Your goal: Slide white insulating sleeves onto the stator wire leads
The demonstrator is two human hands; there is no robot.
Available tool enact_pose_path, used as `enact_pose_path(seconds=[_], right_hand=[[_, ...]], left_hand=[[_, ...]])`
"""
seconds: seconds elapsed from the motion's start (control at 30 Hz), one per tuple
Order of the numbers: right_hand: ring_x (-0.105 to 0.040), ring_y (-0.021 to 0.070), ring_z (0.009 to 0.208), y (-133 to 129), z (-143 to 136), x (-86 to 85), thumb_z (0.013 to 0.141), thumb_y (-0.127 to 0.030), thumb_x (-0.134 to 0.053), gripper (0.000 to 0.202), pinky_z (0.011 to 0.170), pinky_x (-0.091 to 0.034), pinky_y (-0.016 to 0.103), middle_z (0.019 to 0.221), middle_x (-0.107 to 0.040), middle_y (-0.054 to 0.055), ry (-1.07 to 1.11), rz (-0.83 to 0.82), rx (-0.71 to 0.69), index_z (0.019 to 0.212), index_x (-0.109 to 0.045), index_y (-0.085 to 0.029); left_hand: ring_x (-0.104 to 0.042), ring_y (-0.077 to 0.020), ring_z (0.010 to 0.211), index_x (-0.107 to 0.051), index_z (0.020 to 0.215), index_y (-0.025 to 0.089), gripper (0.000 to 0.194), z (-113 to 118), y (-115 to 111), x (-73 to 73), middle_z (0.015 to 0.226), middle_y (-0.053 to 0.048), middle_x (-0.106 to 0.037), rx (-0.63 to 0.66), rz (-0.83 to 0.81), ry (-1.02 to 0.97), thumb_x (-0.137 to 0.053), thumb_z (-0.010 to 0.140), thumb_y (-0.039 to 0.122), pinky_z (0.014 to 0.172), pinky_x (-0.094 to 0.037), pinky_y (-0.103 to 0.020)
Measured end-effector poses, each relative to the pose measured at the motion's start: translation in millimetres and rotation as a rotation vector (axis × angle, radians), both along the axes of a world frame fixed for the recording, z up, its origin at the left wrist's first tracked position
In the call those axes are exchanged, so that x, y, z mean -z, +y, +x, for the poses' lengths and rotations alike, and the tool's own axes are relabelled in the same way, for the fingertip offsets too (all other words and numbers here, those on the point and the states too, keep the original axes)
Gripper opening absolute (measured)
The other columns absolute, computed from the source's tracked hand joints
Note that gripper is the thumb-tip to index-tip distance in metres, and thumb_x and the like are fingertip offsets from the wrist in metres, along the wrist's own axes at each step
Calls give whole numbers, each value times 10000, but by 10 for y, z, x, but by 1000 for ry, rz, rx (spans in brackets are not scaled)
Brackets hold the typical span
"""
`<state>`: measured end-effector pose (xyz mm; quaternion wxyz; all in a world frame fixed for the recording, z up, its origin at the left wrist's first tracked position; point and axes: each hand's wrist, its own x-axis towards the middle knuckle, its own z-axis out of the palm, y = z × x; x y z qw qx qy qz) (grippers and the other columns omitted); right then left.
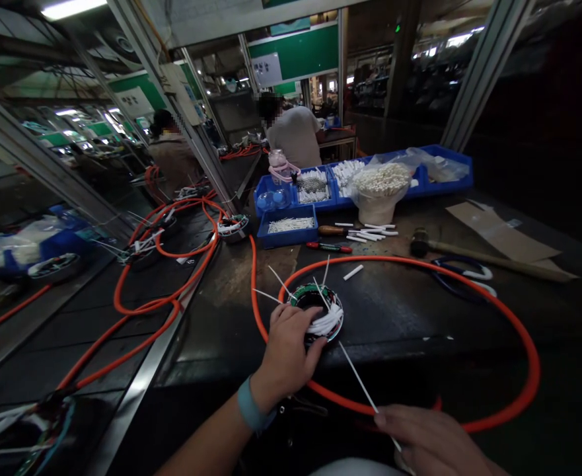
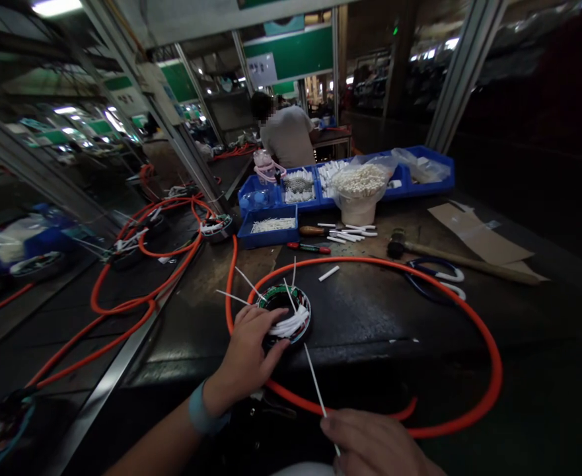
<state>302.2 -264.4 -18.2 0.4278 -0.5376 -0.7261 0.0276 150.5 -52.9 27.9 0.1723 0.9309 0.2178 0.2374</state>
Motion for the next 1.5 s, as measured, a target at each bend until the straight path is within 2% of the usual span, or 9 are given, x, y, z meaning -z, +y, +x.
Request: enact_pose_path(seconds=[0.2,0.43,0.53,0.63,0.77,0.87,1.2,1.37,1.5], right_hand=[[-679,157,880,86,-17,-1,893,-184,-447,318,753,-565,210,954,-715,45,-33,222,-46,1187,-526,-278],[-667,131,912,175,-42,-60,925,-147,-408,156,848,-525,193,868,-725,64,-142,261,-34,938,-559,-186],[-612,141,1040,399,-58,25,892,-79,-406,196,894,-503,228,1041,-682,104,-121,187,-18,990,-557,-156],[-616,155,1005,739,-74,109,845,-74,-415,235,846,-514,259,1069,-659,88,125,41,32,998,-556,-182],[-617,145,759,1066,-77,89,799,-189,-552,70,694,-511,251,815,-642,12,662,-251,111,868,-552,-201],[-600,143,768,1077,-69,42,769,-229,-608,115,713,-494,257,823,-616,3,876,-330,46,854,-537,-196],[-562,141,726,1122,-51,-55,735,-225,-602,104,675,-441,262,770,-591,-8,763,-414,129,805,-533,-192],[-566,144,754,1056,-44,-22,746,-237,-601,111,712,-448,267,804,-599,-5,816,-425,76,822,-532,-195],[-526,131,695,1137,-44,-40,735,-244,-604,102,660,-420,252,737,-569,-23,777,-414,156,773,-523,-194]], left_hand=[[-553,-227,953,-532,1183,178,421,-16,14,11,1015,-66,-634,24,22,27,-596,767,191,990,-313,-480],[-528,-244,988,-449,1279,160,504,-25,29,2,1063,-95,-622,46,38,108,-582,798,228,999,-295,-499],[-523,-247,1014,-354,1350,161,626,-3,9,41,1054,-83,-639,14,10,68,-604,777,192,1016,-268,-502],[-521,-231,1060,-251,1398,200,758,13,-15,93,1054,-45,-660,-38,-65,-70,-637,747,149,1043,-222,-494],[-531,-218,1027,-581,1122,273,372,11,-30,120,1034,-8,-674,-4,-27,-114,-624,774,150,1021,-239,-467],[-531,-214,1016,-635,1033,270,282,-6,-30,120,1021,0,-681,28,7,-125,-621,778,151,1012,-243,-457],[-542,-210,1011,-638,1045,253,292,-20,-24,121,999,-11,-685,25,31,-148,-617,775,144,1013,-249,-452],[-547,-215,1008,-639,1050,251,291,0,-23,137,990,-16,-685,10,36,-146,-627,771,168,1012,-254,-456],[-553,-207,998,-638,1051,250,300,7,-14,140,975,-14,-685,20,40,-151,-626,765,159,1010,-263,-447]])
